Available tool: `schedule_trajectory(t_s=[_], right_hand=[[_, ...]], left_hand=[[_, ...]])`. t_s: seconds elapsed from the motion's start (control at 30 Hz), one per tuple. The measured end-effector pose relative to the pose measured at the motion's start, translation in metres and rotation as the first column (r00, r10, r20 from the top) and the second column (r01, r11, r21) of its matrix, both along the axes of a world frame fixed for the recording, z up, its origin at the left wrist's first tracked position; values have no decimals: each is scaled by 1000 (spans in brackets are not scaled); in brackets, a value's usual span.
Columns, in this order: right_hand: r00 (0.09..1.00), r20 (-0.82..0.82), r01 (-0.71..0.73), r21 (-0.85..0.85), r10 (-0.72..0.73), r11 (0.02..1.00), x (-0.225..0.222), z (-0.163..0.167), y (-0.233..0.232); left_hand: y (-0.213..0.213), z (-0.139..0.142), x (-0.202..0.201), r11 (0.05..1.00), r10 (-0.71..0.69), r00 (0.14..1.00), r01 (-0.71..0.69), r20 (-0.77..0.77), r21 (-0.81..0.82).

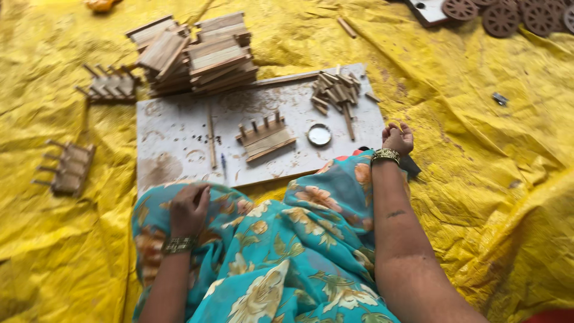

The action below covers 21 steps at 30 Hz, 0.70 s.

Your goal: The person sits on the floor and assembles a small wooden rack, picking wooden pegs one at a time, dipping them into a small container of glue, and pressing them into holes on a wooden base. They rotate the base to reach different sides and stack the finished piece with others.

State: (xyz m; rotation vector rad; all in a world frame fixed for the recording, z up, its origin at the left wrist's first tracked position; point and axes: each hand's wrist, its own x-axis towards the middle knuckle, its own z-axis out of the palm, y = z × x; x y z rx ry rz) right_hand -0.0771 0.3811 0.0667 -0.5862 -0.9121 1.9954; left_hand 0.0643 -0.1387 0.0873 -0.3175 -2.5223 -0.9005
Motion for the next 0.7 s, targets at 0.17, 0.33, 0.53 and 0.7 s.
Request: schedule_trajectory(t_s=[0.17,0.33,0.53,0.7], right_hand=[[976,215,-69,182,28,981,-29,-35,17],[789,594,-381,675,-159,631,-61,-61,4],[782,580,-557,814,-228,162,-101,-75,-10],[786,517,-570,818,-340,-73,-131,-84,-19]], left_hand=[[17,13,-16,980,89,959,-133,270,148],[31,21,-29,996,68,953,-84,295,42],[32,25,-37,995,63,946,-85,318,54],[36,28,-38,996,89,944,-84,317,-29]])
